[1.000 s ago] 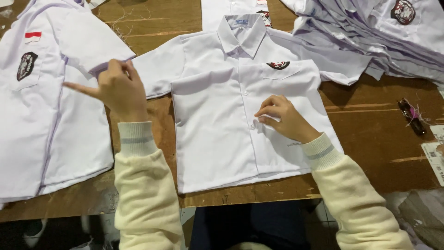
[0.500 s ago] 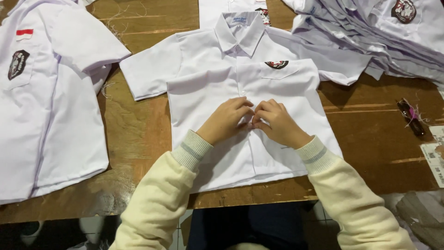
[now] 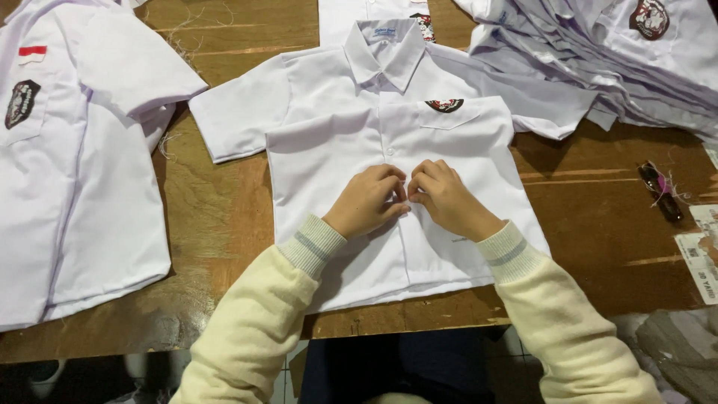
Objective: Folding a white collared shirt on a wooden table in a factory setting.
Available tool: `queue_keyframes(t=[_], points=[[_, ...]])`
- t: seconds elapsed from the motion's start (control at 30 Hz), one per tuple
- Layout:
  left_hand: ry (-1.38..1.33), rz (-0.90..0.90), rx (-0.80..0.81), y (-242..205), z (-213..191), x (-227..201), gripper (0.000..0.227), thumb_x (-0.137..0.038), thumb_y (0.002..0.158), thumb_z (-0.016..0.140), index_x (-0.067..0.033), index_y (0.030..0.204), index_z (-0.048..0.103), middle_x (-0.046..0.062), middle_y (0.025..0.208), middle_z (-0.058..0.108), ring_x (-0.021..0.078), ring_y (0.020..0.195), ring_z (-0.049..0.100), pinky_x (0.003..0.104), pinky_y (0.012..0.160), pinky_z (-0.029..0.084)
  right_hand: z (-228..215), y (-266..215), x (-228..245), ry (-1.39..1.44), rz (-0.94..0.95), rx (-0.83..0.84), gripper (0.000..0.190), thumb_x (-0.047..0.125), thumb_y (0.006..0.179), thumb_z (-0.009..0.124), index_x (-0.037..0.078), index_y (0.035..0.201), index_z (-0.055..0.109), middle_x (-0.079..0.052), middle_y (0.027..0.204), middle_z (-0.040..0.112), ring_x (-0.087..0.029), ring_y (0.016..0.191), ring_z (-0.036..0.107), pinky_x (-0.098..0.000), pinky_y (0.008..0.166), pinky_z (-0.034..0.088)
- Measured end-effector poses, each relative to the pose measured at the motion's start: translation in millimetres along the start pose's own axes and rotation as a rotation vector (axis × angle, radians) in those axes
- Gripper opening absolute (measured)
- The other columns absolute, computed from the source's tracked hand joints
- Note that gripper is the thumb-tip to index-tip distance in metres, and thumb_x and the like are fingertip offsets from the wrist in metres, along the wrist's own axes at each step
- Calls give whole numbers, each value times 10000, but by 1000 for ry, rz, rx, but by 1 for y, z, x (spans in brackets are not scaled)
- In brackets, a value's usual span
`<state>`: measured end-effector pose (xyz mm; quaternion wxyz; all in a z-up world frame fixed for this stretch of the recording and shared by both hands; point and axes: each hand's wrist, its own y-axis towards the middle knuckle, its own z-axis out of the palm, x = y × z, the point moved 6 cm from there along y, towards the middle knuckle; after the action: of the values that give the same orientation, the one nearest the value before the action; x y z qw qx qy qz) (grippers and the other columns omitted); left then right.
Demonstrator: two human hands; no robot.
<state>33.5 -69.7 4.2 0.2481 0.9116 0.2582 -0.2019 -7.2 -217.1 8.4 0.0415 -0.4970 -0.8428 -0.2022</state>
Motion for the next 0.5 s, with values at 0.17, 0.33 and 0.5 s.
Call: queue_keyframes(t=[0.17, 0.33, 0.5], points=[[-18, -56, -15, -1, -3, -4, 151, -302, 840, 789, -184, 840, 694, 32, 1196, 670, 278, 1129, 641, 413, 911, 527, 2, 0, -2, -22, -53, -47, 157, 214, 967, 681, 152, 900, 553, 25, 1011, 523, -202, 971, 547, -365, 859, 460], [32, -63, -46, 0, 2, -8, 136, -304, 812, 776, -201, 783, 691, 19, 1174, 674, 270, 1111, 647, 403, 896, 518, -3, 2, 0, 4, -56, -105, 162, 184, 956, 694, 131, 900, 552, 2, 1001, 533, -222, 957, 563, -373, 826, 486], [80, -29, -128, -4, 12, 2, 115, -298, 831, 725, -195, 828, 676, 17, 1142, 637, 308, 1181, 591, 455, 952, 456, -36, 2, 2, 112, -36, -285, 141, 134, 935, 709, 118, 928, 569, -19, 941, 543, -271, 928, 589, -375, 831, 507]])
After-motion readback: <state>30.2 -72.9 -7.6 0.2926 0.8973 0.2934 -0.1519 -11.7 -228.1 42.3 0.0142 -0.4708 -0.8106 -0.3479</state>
